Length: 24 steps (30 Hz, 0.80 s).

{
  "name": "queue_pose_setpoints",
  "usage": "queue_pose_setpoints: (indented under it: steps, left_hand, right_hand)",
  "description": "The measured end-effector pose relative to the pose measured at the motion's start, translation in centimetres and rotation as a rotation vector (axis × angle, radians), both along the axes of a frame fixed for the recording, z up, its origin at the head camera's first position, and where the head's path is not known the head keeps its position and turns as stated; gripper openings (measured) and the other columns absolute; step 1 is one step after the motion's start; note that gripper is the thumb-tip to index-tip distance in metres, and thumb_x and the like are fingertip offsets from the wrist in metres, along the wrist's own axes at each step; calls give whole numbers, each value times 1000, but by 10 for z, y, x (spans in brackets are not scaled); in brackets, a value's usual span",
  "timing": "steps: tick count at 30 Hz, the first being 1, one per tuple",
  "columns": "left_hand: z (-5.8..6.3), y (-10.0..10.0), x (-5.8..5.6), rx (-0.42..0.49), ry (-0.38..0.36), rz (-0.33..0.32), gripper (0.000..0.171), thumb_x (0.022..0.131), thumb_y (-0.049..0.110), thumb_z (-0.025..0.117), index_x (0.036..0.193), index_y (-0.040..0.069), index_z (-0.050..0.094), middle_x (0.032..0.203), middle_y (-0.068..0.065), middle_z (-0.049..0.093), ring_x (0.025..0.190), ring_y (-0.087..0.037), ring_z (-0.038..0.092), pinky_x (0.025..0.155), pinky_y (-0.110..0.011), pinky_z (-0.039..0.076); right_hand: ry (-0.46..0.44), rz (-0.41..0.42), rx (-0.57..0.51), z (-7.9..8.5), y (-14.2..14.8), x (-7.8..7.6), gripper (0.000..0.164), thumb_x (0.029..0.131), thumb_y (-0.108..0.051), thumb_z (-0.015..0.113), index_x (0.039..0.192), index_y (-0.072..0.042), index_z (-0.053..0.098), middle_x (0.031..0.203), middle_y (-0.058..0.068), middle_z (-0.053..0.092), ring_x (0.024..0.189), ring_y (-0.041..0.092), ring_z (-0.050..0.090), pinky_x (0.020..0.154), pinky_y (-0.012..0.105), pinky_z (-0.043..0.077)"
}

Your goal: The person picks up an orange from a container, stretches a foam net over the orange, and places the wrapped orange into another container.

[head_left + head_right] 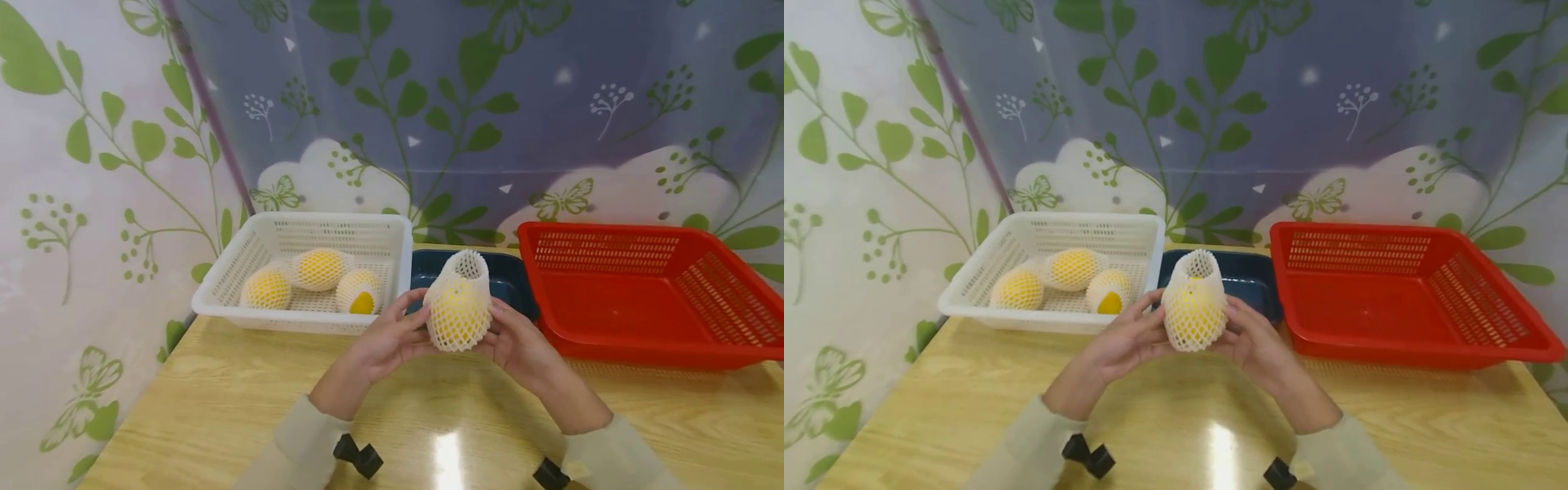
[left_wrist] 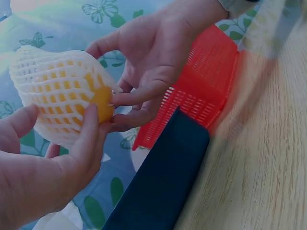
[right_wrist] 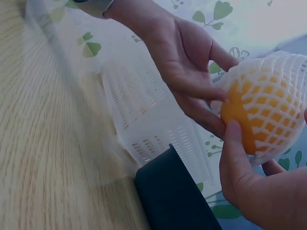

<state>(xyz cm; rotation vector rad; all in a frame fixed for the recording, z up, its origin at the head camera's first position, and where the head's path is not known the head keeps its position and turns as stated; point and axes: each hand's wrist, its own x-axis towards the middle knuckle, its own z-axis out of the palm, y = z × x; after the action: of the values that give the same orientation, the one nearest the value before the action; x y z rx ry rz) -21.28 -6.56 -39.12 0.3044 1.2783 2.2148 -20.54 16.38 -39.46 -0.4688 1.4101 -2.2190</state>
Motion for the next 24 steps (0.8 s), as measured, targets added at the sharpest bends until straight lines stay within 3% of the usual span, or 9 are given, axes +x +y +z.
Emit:
queue_pose_setpoints:
  steps: [5, 13, 19, 24]
  left_hand:
    - [1, -1, 0, -27, 19, 29, 36, 95, 15, 47, 129, 16, 35, 102, -2, 61, 86, -17, 60, 83, -33, 49]
    - [1, -2, 0, -30, 10, -9, 32, 95, 27, 47, 124, 16, 38, 112, -7, 50, 88, -18, 59, 87, -35, 48]
    - [-1, 0, -1, -2, 46, -51, 36, 92, 32, 52, 122, 18, 37, 112, -6, 50, 88, -19, 58, 86, -34, 48]
    - [-1, -1, 0, -23, 56, -38, 44, 89, 37, 55, 124, 18, 36, 114, -7, 50, 90, -19, 58, 86, -34, 48]
  right_hand:
    - [-53, -44, -20, 5, -3, 0, 47, 100, -32, 27, 142, -16, 16, 128, 6, 44, 108, 21, 51, 92, 38, 45]
    - [-113, -64, -45, 1, -4, 0, 47, 99, -33, 27, 141, -18, 13, 127, 6, 40, 108, 22, 48, 91, 37, 46]
    - [-79, -58, -53, -2, 0, 2, 45, 99, -31, 25, 140, -16, 15, 127, 6, 39, 108, 22, 47, 91, 37, 46]
    - [-54, -38, -75, -3, -1, 1, 40, 100, -27, 24, 138, -16, 20, 125, 5, 44, 106, 21, 50, 91, 36, 46]
